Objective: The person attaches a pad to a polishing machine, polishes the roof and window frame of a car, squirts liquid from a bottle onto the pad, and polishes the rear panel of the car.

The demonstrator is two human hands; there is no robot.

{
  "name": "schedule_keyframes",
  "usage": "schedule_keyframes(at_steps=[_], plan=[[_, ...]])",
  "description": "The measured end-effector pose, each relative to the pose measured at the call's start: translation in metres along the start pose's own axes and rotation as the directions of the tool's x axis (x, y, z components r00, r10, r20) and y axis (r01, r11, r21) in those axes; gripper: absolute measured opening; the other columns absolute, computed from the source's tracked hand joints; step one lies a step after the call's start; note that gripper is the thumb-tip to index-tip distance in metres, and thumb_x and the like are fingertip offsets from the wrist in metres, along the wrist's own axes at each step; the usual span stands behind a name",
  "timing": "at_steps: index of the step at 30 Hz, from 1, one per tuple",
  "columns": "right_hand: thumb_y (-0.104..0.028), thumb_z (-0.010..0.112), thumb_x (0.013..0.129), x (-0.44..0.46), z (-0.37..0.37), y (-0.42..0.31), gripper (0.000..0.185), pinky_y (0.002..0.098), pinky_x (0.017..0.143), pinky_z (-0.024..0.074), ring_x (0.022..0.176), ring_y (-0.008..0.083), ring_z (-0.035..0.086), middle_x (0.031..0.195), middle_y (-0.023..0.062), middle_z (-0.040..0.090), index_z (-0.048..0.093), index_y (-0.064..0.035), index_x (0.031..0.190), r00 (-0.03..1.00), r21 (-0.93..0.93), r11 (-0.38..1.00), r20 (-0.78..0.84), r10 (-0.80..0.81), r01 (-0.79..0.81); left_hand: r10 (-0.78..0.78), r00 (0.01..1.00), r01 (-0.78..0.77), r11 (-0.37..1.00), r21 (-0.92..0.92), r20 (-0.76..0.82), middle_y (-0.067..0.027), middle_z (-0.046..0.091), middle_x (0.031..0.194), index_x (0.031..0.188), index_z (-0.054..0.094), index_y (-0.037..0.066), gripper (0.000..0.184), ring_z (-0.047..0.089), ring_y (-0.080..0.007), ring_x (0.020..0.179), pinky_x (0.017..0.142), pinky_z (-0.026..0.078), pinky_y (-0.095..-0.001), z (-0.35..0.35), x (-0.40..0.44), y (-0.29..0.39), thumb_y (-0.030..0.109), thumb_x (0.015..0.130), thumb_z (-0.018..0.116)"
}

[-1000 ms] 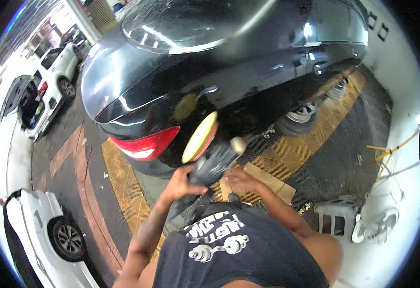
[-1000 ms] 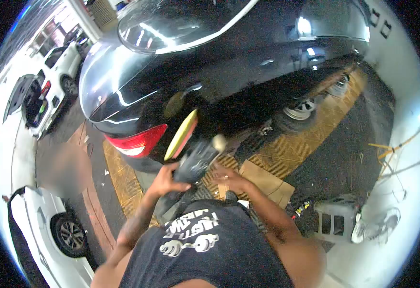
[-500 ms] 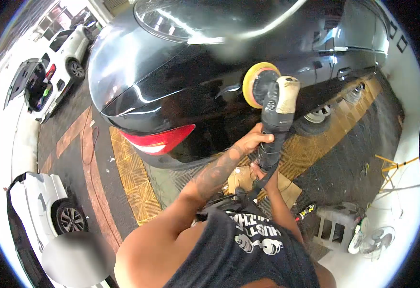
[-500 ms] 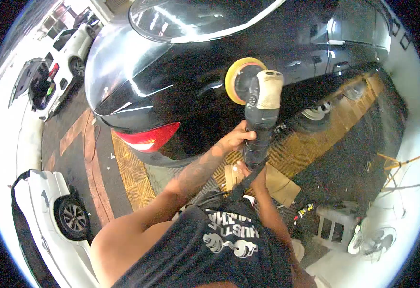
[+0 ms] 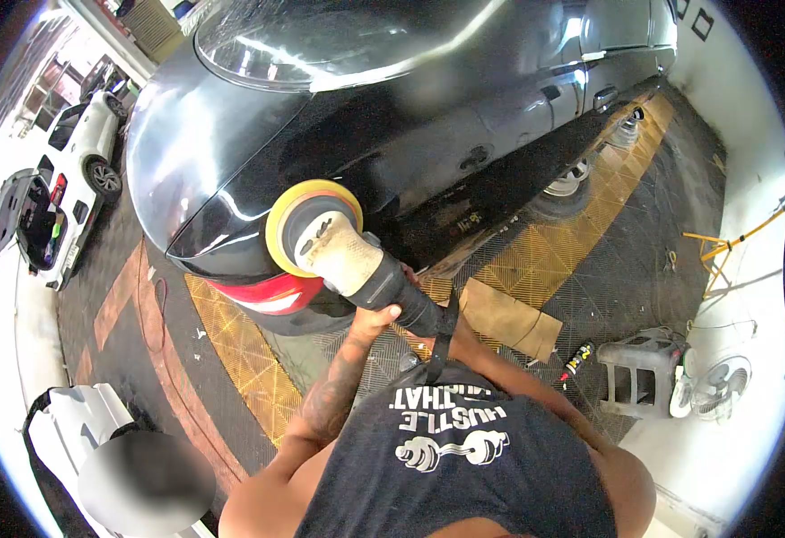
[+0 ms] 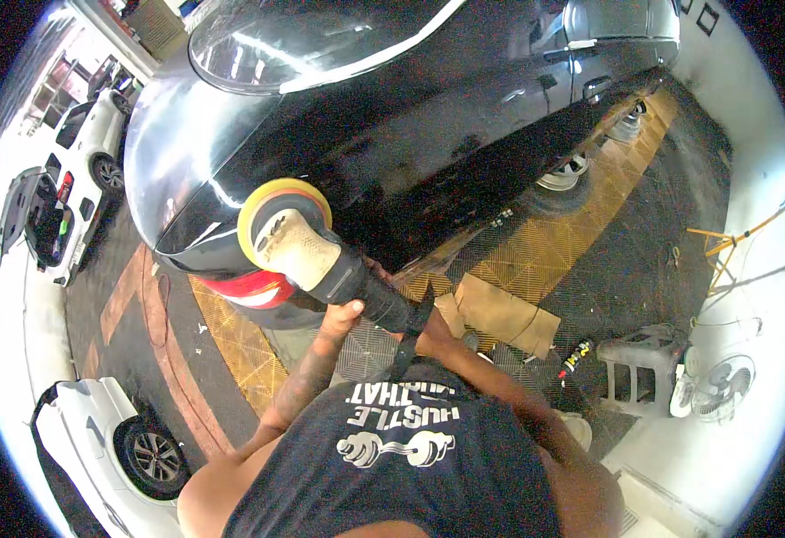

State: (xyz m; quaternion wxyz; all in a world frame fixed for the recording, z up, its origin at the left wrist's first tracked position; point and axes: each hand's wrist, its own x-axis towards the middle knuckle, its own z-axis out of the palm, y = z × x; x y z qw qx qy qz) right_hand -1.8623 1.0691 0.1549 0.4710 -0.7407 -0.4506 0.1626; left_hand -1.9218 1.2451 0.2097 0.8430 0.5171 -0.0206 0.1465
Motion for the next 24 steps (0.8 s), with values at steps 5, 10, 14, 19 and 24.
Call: schedule_keyframes(at_steps=[5,10,14,19,24], plan=[[-0.028,0.075,0.085,-0.002,-0.041,0.004,0.062,0.0421,0.104,0.0449,0.123,0.0289,0.059,0.130,0.0145,0.063,0.052,-0.0078,0.139,0.998,0.041,0.999,-0.046,0.030,-0.029,-0.112,0.987,0.105,0.992,0.069,0.114,-0.0139,0.062,0.117,0.131,0.051,0.001,0.079,0.062,-0.0273,0.108,0.095,0.050,-0.0410,0.018,0.045,-0.014,0.038,0.071,0.085],[-0.028,0.080,0.084,-0.014,-0.085,0.073,0.050,0.0414,0.098,0.0476,0.111,0.0242,0.063,0.111,0.0092,0.068,0.062,-0.0030,0.123,0.973,0.076,0.993,-0.202,0.109,-0.095,-0.132,0.976,0.106,0.982,0.153,0.170,-0.0130,0.064,0.123,0.136,0.051,0.000,0.074,0.061,-0.0258,0.112,0.101,0.046,-0.0421,0.073,0.124,-0.067,0.026,0.075,0.084],[-0.022,0.080,0.083,-0.023,-0.137,0.146,0.043,0.0380,0.090,0.0517,0.100,0.0205,0.064,0.106,0.0053,0.067,0.062,-0.0026,0.117,0.926,0.253,0.940,-0.240,0.290,-0.229,-0.253,0.945,0.220,0.961,0.169,0.207,-0.0084,0.068,0.116,0.128,0.062,-0.001,0.062,0.061,-0.0199,0.107,0.100,0.046,-0.0366,0.148,0.209,-0.097,0.024,0.076,0.085],[-0.009,0.076,0.084,0.001,-0.228,0.151,0.020,0.0300,0.052,0.0489,0.060,0.0139,0.062,0.074,0.0046,0.064,0.061,-0.0037,0.097,0.776,0.498,0.809,-0.358,0.520,-0.312,-0.227,0.944,0.168,0.955,0.245,0.240,-0.0122,0.070,0.111,0.122,0.065,-0.004,0.063,0.065,-0.0214,0.101,0.093,0.050,-0.0370,0.214,0.301,-0.124,0.036,0.076,0.082],[-0.010,0.078,0.083,0.009,-0.258,0.133,0.020,0.0301,0.051,0.0473,0.058,0.0131,0.060,0.067,0.0033,0.061,0.062,-0.0030,0.092,0.811,0.526,0.772,-0.235,0.536,-0.357,-0.241,0.970,0.163,0.586,0.794,-0.022,-0.0212,0.073,0.090,0.107,0.071,-0.005,0.063,0.072,-0.0339,0.086,0.082,0.055,-0.0425,0.216,0.297,-0.058,0.045,0.070,0.085]])
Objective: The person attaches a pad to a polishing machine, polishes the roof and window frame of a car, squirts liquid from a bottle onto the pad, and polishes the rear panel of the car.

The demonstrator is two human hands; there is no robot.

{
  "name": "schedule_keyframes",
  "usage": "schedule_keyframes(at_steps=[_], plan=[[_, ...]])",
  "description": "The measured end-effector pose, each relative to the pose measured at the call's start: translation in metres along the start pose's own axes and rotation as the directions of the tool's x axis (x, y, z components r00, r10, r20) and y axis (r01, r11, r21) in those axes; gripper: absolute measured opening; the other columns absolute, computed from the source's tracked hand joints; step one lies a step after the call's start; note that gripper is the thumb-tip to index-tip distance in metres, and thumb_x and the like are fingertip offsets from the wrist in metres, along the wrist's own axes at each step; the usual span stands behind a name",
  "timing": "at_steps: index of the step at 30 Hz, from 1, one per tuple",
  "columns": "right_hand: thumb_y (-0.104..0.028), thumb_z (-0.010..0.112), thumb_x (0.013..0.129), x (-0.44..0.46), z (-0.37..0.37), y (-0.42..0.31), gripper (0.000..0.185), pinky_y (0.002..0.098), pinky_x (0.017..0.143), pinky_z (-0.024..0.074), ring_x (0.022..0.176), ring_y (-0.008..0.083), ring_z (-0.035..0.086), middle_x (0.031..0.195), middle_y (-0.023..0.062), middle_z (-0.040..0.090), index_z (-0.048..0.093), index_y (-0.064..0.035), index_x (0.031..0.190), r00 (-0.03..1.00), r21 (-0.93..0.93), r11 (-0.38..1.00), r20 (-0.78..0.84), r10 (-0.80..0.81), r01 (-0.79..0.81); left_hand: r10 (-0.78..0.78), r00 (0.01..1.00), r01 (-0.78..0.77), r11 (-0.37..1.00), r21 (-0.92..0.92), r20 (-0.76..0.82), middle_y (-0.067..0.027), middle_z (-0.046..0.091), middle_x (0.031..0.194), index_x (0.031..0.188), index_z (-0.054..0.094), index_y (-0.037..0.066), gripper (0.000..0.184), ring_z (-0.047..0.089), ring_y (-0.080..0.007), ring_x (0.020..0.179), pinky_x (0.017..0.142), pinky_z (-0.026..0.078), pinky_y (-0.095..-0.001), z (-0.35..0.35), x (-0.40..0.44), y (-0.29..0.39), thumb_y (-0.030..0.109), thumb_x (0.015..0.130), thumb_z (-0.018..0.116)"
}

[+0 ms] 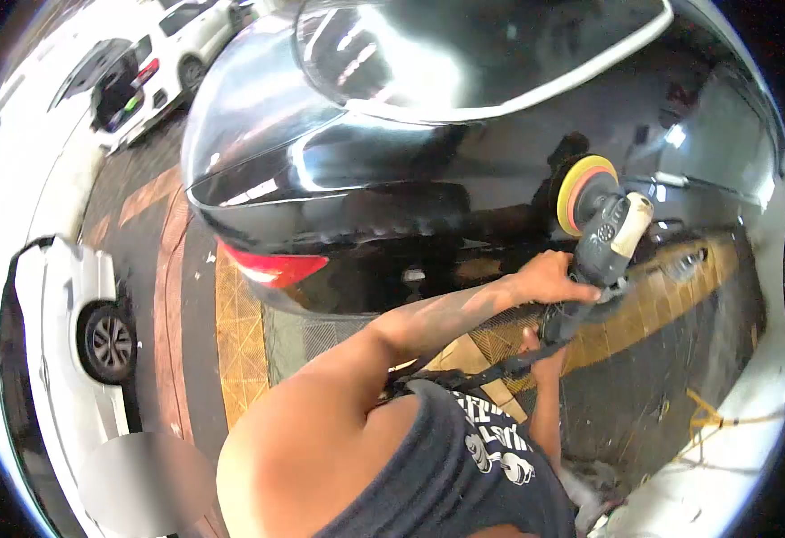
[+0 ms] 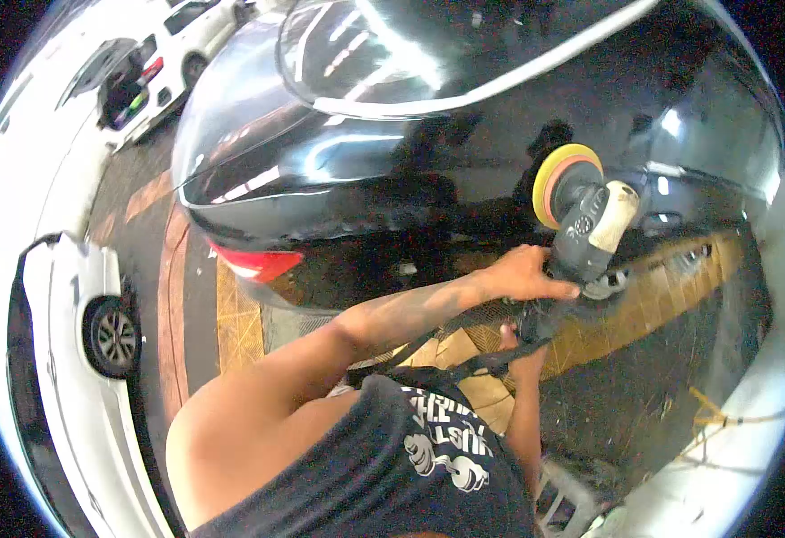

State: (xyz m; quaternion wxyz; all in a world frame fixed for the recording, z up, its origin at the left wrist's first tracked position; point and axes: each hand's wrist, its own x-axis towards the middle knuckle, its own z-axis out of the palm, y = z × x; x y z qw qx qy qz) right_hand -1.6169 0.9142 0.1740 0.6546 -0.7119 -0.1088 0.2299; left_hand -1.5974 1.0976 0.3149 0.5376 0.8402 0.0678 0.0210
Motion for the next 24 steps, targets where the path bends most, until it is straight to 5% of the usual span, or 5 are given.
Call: schedule_keyframes(at_steps=[3,5,13,21,24], plan=[[-0.015,0.082,0.081,-0.011,0.013,0.012,0.025,0.0310,0.056,0.0486,0.063,0.0146,0.062,0.073,0.0046,0.064,0.063,-0.0021,0.093,0.997,-0.111,0.991,-0.009,-0.077,0.075,0.186,0.893,-0.175,0.982,0.063,-0.409,-0.0200,0.072,0.094,0.104,0.070,-0.001,0.047,0.070,-0.0373,0.095,0.085,0.055,-0.0447,-0.072,-0.080,0.028,0.036,0.076,0.080],[-0.019,0.085,0.078,-0.033,0.035,0.001,0.037,0.0362,0.072,0.0536,0.076,0.0209,0.065,0.090,0.0063,0.068,0.067,-0.0018,0.105,0.996,-0.288,0.954,0.052,-0.066,0.078,0.751,0.403,-0.484,0.660,0.575,-0.523,-0.0205,0.066,0.119,0.119,0.064,0.000,0.054,0.061,-0.0365,0.117,0.098,0.049,-0.0457,-0.113,-0.089,0.035,0.032,0.077,0.079],[-0.022,0.085,0.078,-0.096,0.155,-0.088,0.033,0.0380,0.074,0.0522,0.078,0.0209,0.065,0.088,0.0083,0.070,0.068,-0.0013,0.097,0.897,-0.430,0.863,0.439,-0.056,0.265,0.462,0.713,-0.561,0.827,-0.033,-0.528,-0.0094,0.074,0.097,0.107,0.073,0.002,0.030,0.070,-0.0171,0.089,0.083,0.055,-0.0324,-0.259,-0.147,0.013,0.022,0.085,0.075],[-0.031,0.086,0.077,-0.134,0.259,-0.168,0.039,0.0425,0.070,0.0532,0.078,0.0265,0.069,0.087,0.0151,0.072,0.069,-0.0022,0.096,0.688,-0.482,0.749,0.724,0.049,0.455,0.205,0.535,-0.454,0.888,-0.074,-0.819,-0.0112,0.075,0.097,0.109,0.073,0.001,0.029,0.071,-0.0178,0.087,0.080,0.057,-0.0311,-0.351,-0.286,-0.039,0.017,0.086,0.066],[-0.042,0.079,0.080,-0.140,0.290,-0.183,0.041,0.0465,0.067,0.0532,0.069,0.0339,0.071,0.070,0.0160,0.069,0.070,-0.0014,0.081,0.540,-0.250,0.635,0.780,-0.315,0.731,0.104,0.494,-0.452,0.879,-0.153,-0.863,-0.0221,0.073,0.103,0.113,0.068,-0.007,0.033,0.072,-0.0240,0.087,0.079,0.059,-0.0331,-0.386,-0.318,-0.054,0.013,0.087,0.062]])
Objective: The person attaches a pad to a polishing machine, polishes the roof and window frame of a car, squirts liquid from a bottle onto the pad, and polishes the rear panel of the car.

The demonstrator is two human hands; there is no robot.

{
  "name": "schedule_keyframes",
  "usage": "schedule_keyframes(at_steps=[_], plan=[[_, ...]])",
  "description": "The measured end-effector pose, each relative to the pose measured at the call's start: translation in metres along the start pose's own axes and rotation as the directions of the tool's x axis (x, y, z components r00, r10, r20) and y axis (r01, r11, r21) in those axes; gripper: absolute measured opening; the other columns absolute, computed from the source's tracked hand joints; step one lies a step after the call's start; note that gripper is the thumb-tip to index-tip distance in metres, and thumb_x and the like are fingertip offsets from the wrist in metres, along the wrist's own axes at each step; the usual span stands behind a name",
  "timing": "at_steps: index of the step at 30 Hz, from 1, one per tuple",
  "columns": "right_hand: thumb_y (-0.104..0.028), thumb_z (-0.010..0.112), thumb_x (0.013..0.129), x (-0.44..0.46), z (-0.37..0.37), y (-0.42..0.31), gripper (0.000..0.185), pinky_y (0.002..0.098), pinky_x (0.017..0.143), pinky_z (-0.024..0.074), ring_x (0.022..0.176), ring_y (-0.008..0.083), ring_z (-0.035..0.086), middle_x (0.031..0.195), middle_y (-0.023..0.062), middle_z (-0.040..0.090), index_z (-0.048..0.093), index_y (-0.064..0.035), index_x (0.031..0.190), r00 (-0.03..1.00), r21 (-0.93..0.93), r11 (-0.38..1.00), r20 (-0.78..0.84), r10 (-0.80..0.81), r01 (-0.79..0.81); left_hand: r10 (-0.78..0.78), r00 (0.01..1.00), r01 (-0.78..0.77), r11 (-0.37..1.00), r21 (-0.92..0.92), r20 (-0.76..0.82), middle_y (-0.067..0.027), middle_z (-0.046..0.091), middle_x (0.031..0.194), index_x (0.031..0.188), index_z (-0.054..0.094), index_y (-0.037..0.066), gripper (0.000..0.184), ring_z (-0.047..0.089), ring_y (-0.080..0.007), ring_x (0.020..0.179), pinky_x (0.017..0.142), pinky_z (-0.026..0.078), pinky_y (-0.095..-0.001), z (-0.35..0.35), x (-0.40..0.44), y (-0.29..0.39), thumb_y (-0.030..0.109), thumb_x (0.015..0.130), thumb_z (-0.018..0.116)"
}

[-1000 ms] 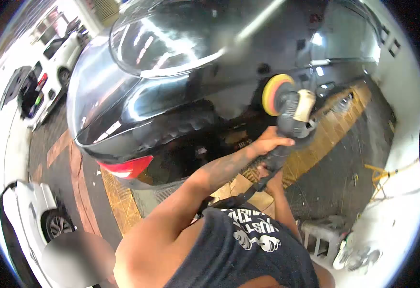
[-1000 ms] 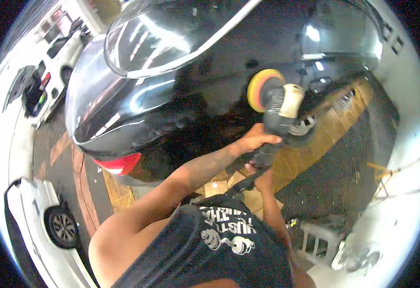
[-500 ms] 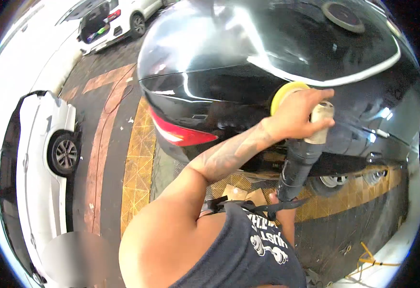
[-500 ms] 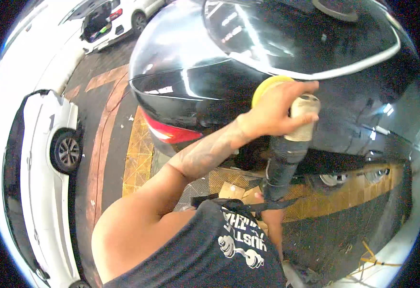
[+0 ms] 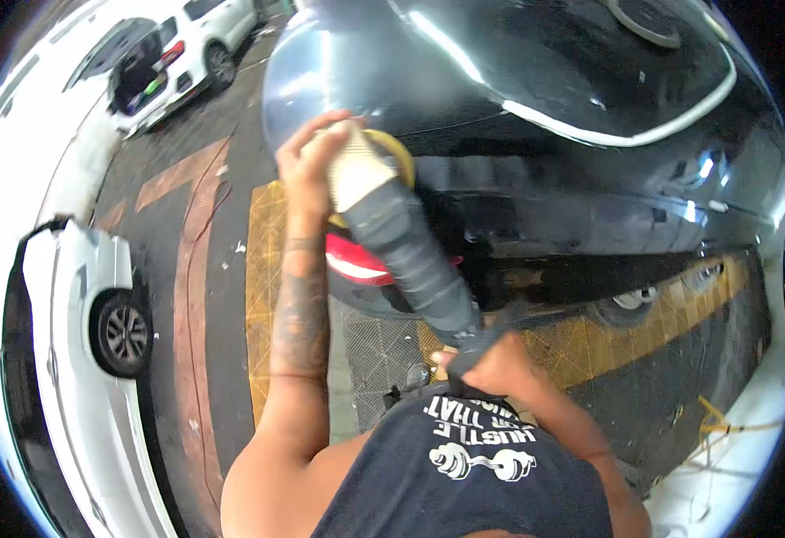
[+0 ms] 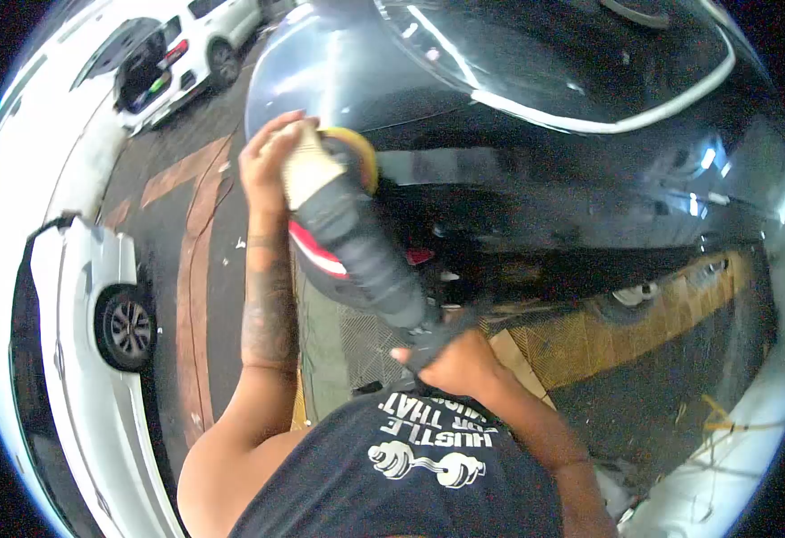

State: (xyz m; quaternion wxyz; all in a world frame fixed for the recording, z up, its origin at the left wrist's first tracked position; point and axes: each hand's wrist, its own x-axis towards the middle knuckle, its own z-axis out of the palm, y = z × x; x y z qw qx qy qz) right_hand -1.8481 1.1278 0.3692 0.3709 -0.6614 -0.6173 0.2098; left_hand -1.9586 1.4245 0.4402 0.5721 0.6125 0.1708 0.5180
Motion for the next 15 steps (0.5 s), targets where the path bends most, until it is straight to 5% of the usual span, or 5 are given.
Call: schedule_keyframes(at_steps=[4,7,11,12,15], plan=[[-0.042,0.078,0.079,0.003,-0.014,-0.004,0.044,0.0506,0.074,0.0544,0.084,0.0461,0.068,0.081,0.0279,0.069,0.070,0.0008,0.089,0.968,0.072,0.969,0.112,0.226,-0.235,-0.076,0.997,0.078,0.996,-0.049,0.029,-0.0232,0.071,0.105,0.119,0.062,-0.010,0.040,0.071,-0.0276,0.089,0.079,0.059,-0.0351,0.012,0.018,-0.004,0.017,0.090,0.059],[-0.040,0.077,0.081,-0.016,-0.037,0.000,0.041,0.0500,0.073,0.0549,0.083,0.0458,0.069,0.078,0.0265,0.069,0.071,0.0005,0.088,0.941,0.020,0.942,-0.037,0.336,-0.335,-0.059,0.990,0.061,0.998,-0.007,0.128,-0.0208,0.072,0.104,0.119,0.063,-0.008,0.039,0.071,-0.0252,0.088,0.079,0.058,-0.0331,0.062,0.031,-0.013,0.018,0.090,0.058],[-0.039,0.079,0.081,-0.052,-0.076,0.010,0.039,0.0448,0.069,0.0549,0.076,0.0385,0.072,0.077,0.0217,0.071,0.072,-0.0021,0.091,0.891,0.117,0.907,-0.175,0.419,-0.404,-0.018,0.954,0.030,0.999,-0.035,0.299,-0.0131,0.074,0.101,0.114,0.070,-0.004,0.034,0.069,-0.0173,0.087,0.080,0.053,-0.0275,0.156,0.047,-0.045,0.017,0.088,0.061],[-0.035,0.078,0.082,-0.064,-0.079,0.011,0.036,0.0380,0.066,0.0520,0.065,0.0226,0.065,0.071,0.0112,0.069,0.070,-0.0005,0.088,0.854,0.151,0.879,-0.210,0.476,-0.453,0.013,0.943,-0.005,1.000,-0.025,0.334,-0.0120,0.074,0.099,0.111,0.071,-0.004,0.032,0.068,-0.0167,0.085,0.079,0.053,-0.0268,0.176,0.046,-0.053,0.016,0.087,0.063],[-0.034,0.079,0.082,-0.077,-0.081,0.015,0.035,0.0379,0.067,0.0522,0.066,0.0225,0.066,0.073,0.0116,0.070,0.070,-0.0008,0.088,0.830,0.134,0.849,-0.178,0.528,-0.511,-0.041,0.952,0.089,0.986,-0.143,0.305,-0.0094,0.073,0.087,0.100,0.074,-0.004,0.029,0.066,-0.0157,0.077,0.073,0.052,-0.0280,0.200,0.026,-0.037,0.017,0.081,0.070]])
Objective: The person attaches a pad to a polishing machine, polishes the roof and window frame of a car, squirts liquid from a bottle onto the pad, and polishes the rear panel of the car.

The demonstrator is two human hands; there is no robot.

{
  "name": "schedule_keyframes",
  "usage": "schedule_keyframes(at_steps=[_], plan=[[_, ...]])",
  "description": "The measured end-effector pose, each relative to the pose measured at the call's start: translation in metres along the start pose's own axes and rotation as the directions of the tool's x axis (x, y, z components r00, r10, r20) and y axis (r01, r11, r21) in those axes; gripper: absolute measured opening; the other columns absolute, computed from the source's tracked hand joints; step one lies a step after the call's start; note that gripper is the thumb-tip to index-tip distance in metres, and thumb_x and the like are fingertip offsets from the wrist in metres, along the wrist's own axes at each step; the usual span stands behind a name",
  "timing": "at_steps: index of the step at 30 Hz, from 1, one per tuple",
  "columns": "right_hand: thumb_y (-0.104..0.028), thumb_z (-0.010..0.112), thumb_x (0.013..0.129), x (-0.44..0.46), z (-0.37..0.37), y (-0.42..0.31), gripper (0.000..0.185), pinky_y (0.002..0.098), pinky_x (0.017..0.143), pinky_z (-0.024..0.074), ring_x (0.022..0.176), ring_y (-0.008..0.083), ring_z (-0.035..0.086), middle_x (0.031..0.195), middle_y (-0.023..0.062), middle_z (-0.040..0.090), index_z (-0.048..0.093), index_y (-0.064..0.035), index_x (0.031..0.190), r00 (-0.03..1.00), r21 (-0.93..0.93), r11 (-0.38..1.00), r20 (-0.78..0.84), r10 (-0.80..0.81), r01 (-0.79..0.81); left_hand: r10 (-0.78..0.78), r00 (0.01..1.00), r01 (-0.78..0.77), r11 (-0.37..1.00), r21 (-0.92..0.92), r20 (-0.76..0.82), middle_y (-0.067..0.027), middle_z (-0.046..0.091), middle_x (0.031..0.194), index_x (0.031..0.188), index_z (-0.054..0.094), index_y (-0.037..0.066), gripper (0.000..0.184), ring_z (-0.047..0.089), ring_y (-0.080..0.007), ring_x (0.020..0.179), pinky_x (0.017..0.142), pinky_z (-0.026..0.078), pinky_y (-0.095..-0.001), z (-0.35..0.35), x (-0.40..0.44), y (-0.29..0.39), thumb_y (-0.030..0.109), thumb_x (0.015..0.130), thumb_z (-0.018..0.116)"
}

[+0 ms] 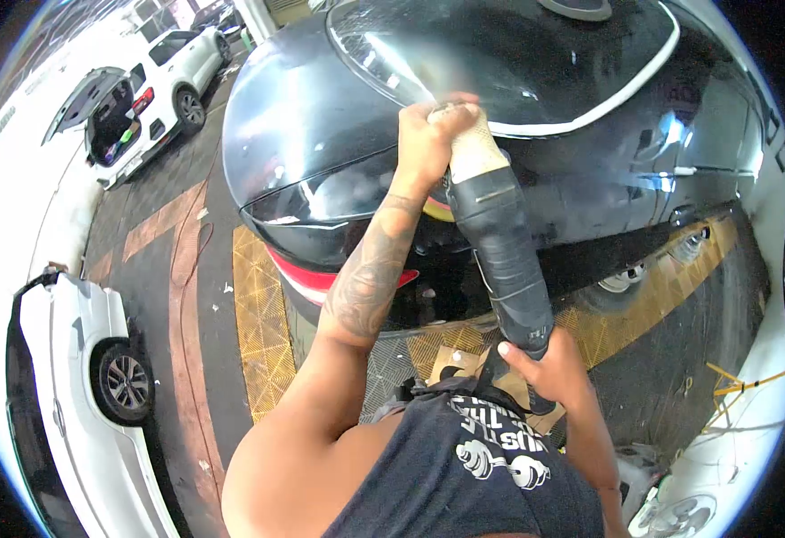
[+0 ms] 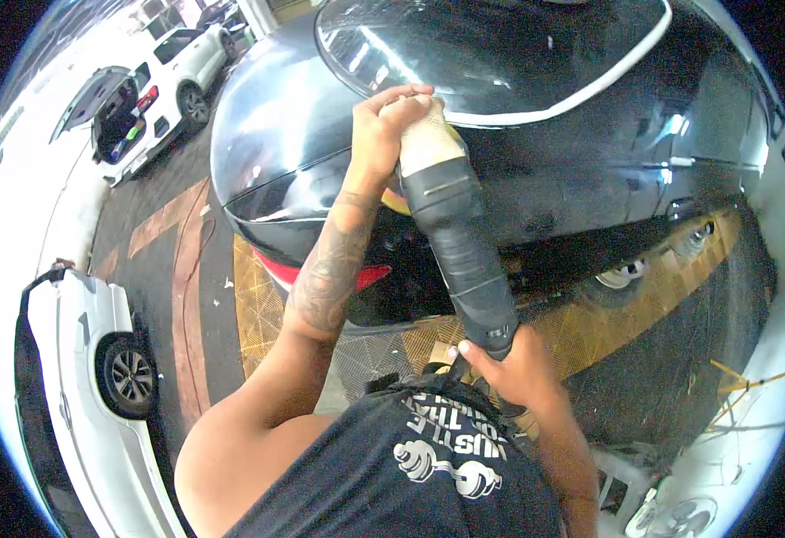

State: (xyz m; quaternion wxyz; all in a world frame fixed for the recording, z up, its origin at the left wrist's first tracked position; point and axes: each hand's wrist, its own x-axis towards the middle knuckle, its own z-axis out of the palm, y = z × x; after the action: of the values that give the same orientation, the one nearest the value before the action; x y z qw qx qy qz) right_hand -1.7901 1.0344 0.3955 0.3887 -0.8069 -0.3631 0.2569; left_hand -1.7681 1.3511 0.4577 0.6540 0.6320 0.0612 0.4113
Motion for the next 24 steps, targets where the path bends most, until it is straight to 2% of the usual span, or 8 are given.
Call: schedule_keyframes(at_steps=[2,5,8,14,16,18,22,24], plan=[[-0.033,0.080,0.080,0.007,0.011,0.002,0.035,0.0386,0.067,0.0527,0.068,0.0258,0.069,0.074,0.0145,0.070,0.070,-0.0003,0.088,0.999,-0.001,0.999,0.012,-0.048,0.048,0.001,0.999,0.003,0.997,0.075,-0.047,-0.0097,0.073,0.087,0.101,0.074,-0.004,0.027,0.067,-0.0155,0.077,0.072,0.052,-0.0278,-0.026,-0.011,0.007,0.015,0.081,0.070],[-0.032,0.077,0.076,0.025,0.035,-0.029,0.034,0.0480,0.072,0.0555,0.080,0.0442,0.069,0.078,0.0267,0.068,0.069,0.0007,0.082,0.970,-0.025,0.973,0.088,-0.225,0.228,0.036,0.985,-0.016,0.993,0.120,-0.169,-0.0109,0.073,0.089,0.106,0.073,-0.003,0.031,0.068,-0.0161,0.078,0.074,0.054,-0.0277,-0.092,-0.028,0.022,0.017,0.084,0.067],[-0.028,0.074,0.075,0.043,0.058,-0.061,0.032,0.0491,0.075,0.0562,0.081,0.0448,0.069,0.079,0.0281,0.068,0.068,0.0024,0.083,0.947,-0.082,0.972,0.259,-0.192,0.220,0.111,0.972,-0.053,0.963,0.264,-0.209,-0.0148,0.074,0.097,0.111,0.071,-0.005,0.034,0.070,-0.0178,0.083,0.077,0.055,-0.0280,-0.162,-0.046,0.046,0.018,0.087,0.063],[-0.021,0.071,0.072,0.051,0.094,-0.075,0.032,0.0492,0.081,0.0559,0.088,0.0468,0.068,0.087,0.0306,0.068,0.066,0.0051,0.090,0.924,-0.055,0.971,0.325,-0.204,0.233,0.100,0.912,-0.033,0.985,0.170,-0.397,-0.0218,0.072,0.104,0.120,0.061,-0.013,0.039,0.071,-0.0267,0.091,0.084,0.056,-0.0329,-0.217,-0.088,0.067,0.013,0.091,0.057],[-0.023,0.073,0.075,0.046,0.091,-0.053,0.040,0.0488,0.088,0.0539,0.094,0.0465,0.067,0.096,0.0302,0.069,0.065,0.0046,0.103,0.920,0.024,0.963,0.287,-0.265,0.270,0.103,0.922,-0.051,0.988,0.149,-0.373,-0.0241,0.071,0.105,0.119,0.062,-0.013,0.039,0.071,-0.0284,0.091,0.083,0.057,-0.0351,-0.204,-0.083,0.052,0.013,0.091,0.058],[-0.032,0.076,0.078,0.029,0.075,-0.038,0.048,0.0482,0.089,0.0532,0.095,0.0452,0.068,0.097,0.0280,0.070,0.065,0.0036,0.108,0.957,0.070,0.982,0.221,-0.188,0.177,0.088,0.952,-0.077,0.996,0.048,-0.293,-0.0252,0.070,0.106,0.115,0.063,-0.013,0.036,0.071,-0.0275,0.091,0.080,0.059,-0.0350,-0.168,-0.077,0.041,0.013,0.090,0.061],[-0.042,0.079,0.078,0.011,0.049,0.030,0.054,0.0477,0.087,0.0538,0.093,0.0436,0.069,0.094,0.0258,0.071,0.067,0.0023,0.106,0.985,0.082,0.981,-0.015,-0.174,0.175,0.064,0.989,-0.053,0.995,0.087,-0.134,-0.0190,0.073,0.103,0.112,0.067,-0.009,0.032,0.067,-0.0210,0.092,0.086,0.053,-0.0316,-0.069,-0.051,0.015,0.009,0.086,0.064],[-0.047,0.081,0.076,0.004,0.027,0.063,0.054,0.0467,0.083,0.0548,0.090,0.0417,0.070,0.092,0.0239,0.072,0.070,0.0004,0.100,0.994,0.050,0.998,-0.107,0.037,-0.032,0.115,0.992,-0.111,0.990,0.088,-0.046,-0.0142,0.073,0.101,0.106,0.071,-0.007,0.027,0.066,-0.0184,0.091,0.086,0.052,-0.0305,-0.010,-0.038,-0.008,0.010,0.086,0.064]])
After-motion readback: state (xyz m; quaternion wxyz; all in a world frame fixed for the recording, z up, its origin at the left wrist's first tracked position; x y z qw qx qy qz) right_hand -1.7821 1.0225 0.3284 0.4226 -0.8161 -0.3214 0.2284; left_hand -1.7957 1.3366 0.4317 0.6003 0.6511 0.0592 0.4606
